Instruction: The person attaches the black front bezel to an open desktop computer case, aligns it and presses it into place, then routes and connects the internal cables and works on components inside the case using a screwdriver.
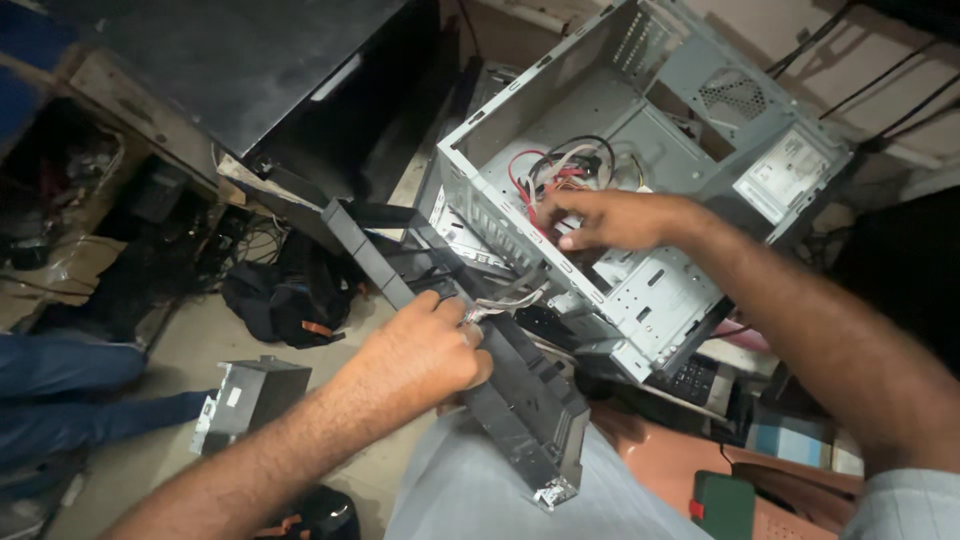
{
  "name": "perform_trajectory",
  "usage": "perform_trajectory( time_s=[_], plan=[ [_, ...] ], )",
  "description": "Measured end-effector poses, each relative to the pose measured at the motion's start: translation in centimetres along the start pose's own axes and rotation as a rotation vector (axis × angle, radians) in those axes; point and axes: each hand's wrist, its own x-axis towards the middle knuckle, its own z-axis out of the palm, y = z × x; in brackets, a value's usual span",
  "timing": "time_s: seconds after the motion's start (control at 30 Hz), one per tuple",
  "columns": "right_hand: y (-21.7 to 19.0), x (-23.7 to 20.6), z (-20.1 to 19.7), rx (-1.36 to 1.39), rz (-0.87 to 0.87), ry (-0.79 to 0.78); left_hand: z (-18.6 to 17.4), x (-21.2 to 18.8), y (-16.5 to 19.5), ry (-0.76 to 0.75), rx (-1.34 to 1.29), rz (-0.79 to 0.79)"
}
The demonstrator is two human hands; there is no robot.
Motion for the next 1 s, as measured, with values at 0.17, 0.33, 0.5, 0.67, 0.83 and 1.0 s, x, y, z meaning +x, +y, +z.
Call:
perform_trajectory(
  time_s=[0.17,0.33,0.5,0.67,0.83,1.0],
  plan=[
    [0.8,2.6,-0.5,-0.033,0.213,-0.038,-0.5,1.0,0.8,-0.033,-0.012,-0.044],
    [1.6,4.3,-0.6,0.016,0.296,-0.269,-1.3,1.4,1.6,-0.045,-0.037,-0.091],
    [1.2,4.4,-1.2,-0.131,0.232,-0.308,-0.8,1.0,2.0,-0.029,-0.019,-0.131],
    [0.4,3.2,-1.2,-0.326,0.173,-0.119,0.3,0.0,2.5,0.009,-0.03,-0.155],
    [-1.2,1.6,-0.1,-0.37,0.082,-0.004,1.5,-0.5,2.7,0.045,-0.045,-0.178],
    [-3.0,0.5,0.3,-0.627,0.094,0.059,1.6,0.1,2.5,0.053,-0.022,-0.165]
  ],
)
